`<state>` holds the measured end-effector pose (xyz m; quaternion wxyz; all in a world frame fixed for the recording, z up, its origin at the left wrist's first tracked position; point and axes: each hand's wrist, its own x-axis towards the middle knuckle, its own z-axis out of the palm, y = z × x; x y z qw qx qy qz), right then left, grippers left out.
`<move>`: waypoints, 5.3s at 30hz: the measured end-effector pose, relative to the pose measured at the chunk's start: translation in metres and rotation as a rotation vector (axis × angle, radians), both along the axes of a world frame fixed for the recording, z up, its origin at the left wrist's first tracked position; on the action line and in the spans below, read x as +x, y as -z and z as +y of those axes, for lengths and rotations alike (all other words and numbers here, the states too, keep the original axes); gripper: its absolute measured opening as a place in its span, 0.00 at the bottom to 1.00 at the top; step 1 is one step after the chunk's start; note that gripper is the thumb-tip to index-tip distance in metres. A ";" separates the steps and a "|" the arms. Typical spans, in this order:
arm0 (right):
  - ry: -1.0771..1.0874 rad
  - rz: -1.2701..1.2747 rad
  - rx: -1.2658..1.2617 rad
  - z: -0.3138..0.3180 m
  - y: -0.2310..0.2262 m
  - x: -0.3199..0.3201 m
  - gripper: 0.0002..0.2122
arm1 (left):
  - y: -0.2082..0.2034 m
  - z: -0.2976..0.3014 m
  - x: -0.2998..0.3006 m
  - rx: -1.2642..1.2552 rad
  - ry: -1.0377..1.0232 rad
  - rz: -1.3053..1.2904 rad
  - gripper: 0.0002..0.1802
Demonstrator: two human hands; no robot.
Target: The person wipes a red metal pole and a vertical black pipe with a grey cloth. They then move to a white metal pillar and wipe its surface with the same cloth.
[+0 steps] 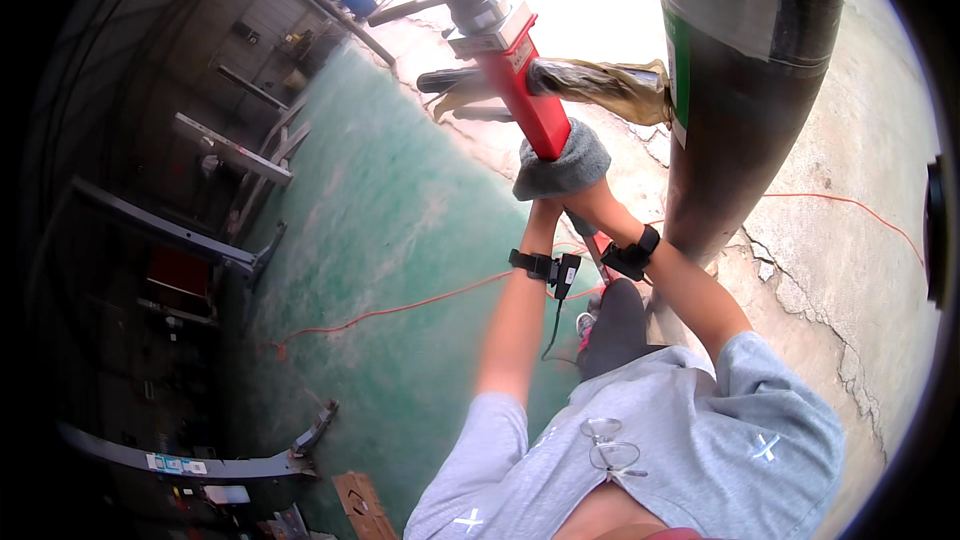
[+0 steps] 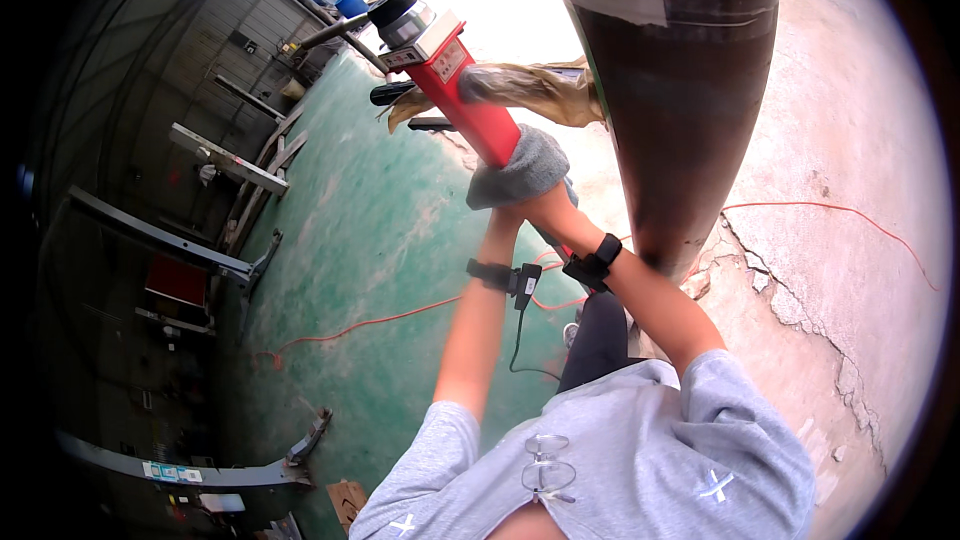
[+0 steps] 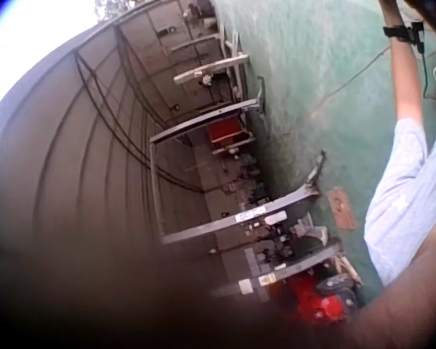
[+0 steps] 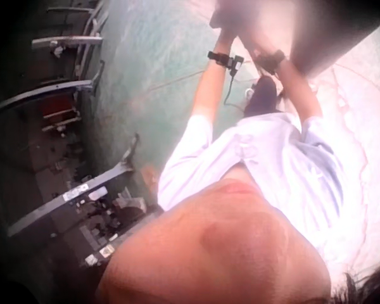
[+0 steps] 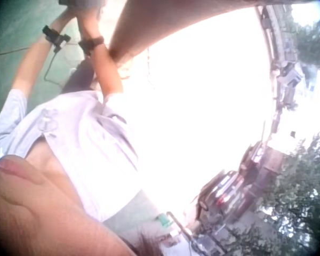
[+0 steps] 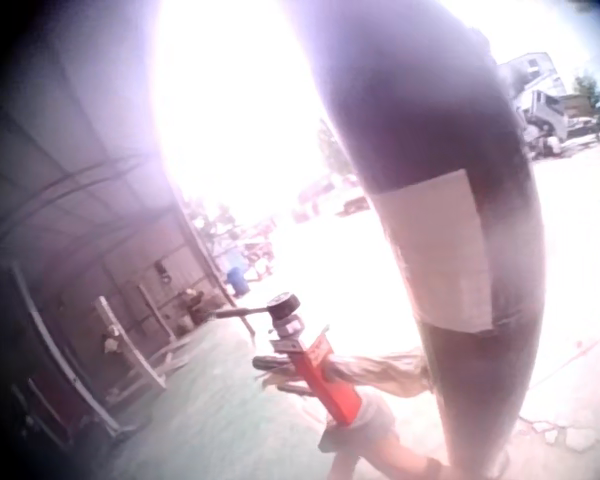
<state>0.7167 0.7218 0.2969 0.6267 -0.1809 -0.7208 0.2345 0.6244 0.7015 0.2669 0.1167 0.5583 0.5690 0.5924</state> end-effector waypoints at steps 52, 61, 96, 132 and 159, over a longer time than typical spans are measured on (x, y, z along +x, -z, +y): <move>-0.005 -0.102 -0.090 0.122 -0.182 0.104 0.20 | -0.329 0.044 0.060 0.472 -0.236 1.097 0.15; 0.056 -0.053 -0.011 0.114 -0.187 0.103 0.18 | -0.337 0.043 0.063 0.462 -0.209 1.234 0.17; 0.335 0.000 0.093 0.124 -0.193 0.103 0.19 | -0.362 0.075 0.039 0.198 0.124 1.035 0.10; 0.551 -0.100 0.193 0.131 -0.151 0.112 0.13 | -0.239 -0.021 0.003 0.126 -0.429 0.405 0.03; 0.354 -0.093 -0.025 0.106 -0.160 0.115 0.21 | -0.159 0.017 0.122 0.082 0.207 0.107 0.15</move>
